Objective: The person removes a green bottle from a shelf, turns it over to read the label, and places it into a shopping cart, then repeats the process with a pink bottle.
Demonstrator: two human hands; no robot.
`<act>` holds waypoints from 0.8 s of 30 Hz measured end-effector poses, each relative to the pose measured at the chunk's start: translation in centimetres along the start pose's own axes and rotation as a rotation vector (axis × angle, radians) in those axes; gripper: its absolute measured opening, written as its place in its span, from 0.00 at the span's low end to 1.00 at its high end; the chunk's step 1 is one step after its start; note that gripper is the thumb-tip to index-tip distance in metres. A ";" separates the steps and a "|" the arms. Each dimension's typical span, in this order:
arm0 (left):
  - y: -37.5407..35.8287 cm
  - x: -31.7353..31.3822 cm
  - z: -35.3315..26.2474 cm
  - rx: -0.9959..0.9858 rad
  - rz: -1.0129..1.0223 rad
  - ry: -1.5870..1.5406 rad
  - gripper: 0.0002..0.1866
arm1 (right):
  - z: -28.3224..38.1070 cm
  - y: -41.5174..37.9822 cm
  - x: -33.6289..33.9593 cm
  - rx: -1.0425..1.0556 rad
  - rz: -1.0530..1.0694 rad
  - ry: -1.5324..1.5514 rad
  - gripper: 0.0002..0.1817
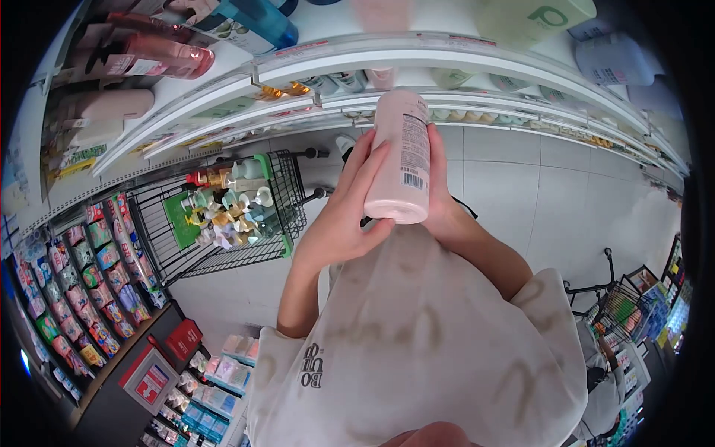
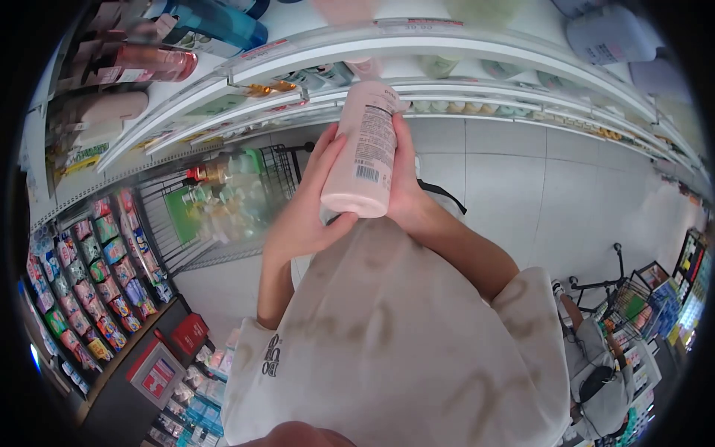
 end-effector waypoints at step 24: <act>1.1 -2.9 -0.4 -0.148 -0.198 -0.074 0.39 | 0.5 -1.8 -0.7 0.052 0.034 -0.009 0.41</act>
Point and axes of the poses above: each hand's wrist, its own y-axis towards the middle knuckle, its own x-axis out of the back of the hand, z = x × y, the point moved 2 cm from there along y, towards the middle knuckle, and after that the axes turned 5 degrees about -z, right-handed, at the moved point
